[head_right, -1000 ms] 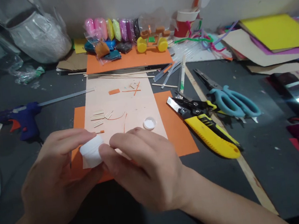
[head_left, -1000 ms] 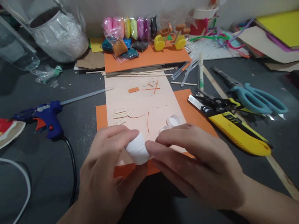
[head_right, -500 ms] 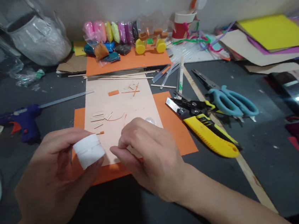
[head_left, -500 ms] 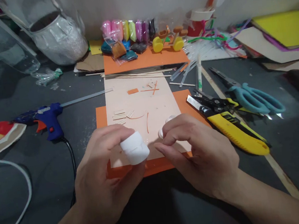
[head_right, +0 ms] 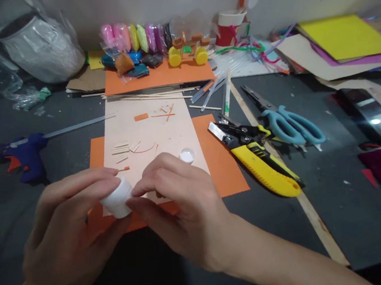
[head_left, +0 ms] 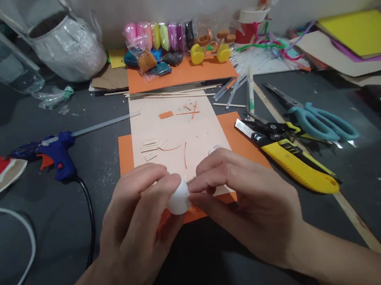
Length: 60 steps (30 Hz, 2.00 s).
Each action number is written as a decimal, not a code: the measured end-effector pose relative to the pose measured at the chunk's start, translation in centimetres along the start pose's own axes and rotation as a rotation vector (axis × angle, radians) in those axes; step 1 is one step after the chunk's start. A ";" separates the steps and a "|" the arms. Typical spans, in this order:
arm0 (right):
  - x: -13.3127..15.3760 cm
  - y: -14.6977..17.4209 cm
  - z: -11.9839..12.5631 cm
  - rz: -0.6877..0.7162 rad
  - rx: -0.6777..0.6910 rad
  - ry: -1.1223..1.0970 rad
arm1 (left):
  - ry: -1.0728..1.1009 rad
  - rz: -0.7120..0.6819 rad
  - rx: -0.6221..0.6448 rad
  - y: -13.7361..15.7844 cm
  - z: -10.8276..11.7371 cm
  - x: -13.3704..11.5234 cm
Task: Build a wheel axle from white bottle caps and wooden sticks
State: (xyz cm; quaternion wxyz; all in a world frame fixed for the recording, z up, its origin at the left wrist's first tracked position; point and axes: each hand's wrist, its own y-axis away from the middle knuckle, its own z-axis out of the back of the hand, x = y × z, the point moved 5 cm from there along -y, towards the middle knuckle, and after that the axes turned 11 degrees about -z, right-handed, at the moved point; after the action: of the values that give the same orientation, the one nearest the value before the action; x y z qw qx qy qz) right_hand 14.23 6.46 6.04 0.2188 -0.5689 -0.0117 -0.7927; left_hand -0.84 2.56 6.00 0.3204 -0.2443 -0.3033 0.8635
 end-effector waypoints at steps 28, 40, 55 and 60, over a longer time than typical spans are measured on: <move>-0.6 0.2 0.4 -0.027 0.018 -0.042 | 0.072 0.184 0.064 0.1 -0.6 1.1; -1.4 -0.4 0.8 -0.020 0.018 0.029 | 0.236 0.331 0.017 0.8 -0.8 1.8; -1.7 -0.6 0.4 -0.090 0.142 -0.100 | 0.477 0.435 0.008 1.2 -0.7 2.1; -1.1 -0.5 0.3 0.006 0.157 -0.088 | 0.463 0.292 -0.012 0.6 -0.3 1.6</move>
State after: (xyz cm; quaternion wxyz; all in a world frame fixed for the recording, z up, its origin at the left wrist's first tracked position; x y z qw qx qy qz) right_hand 14.63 7.39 5.25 0.2642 -0.5841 -0.0817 -0.7631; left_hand -1.97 3.47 5.04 0.2520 -0.4782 -0.1889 0.8199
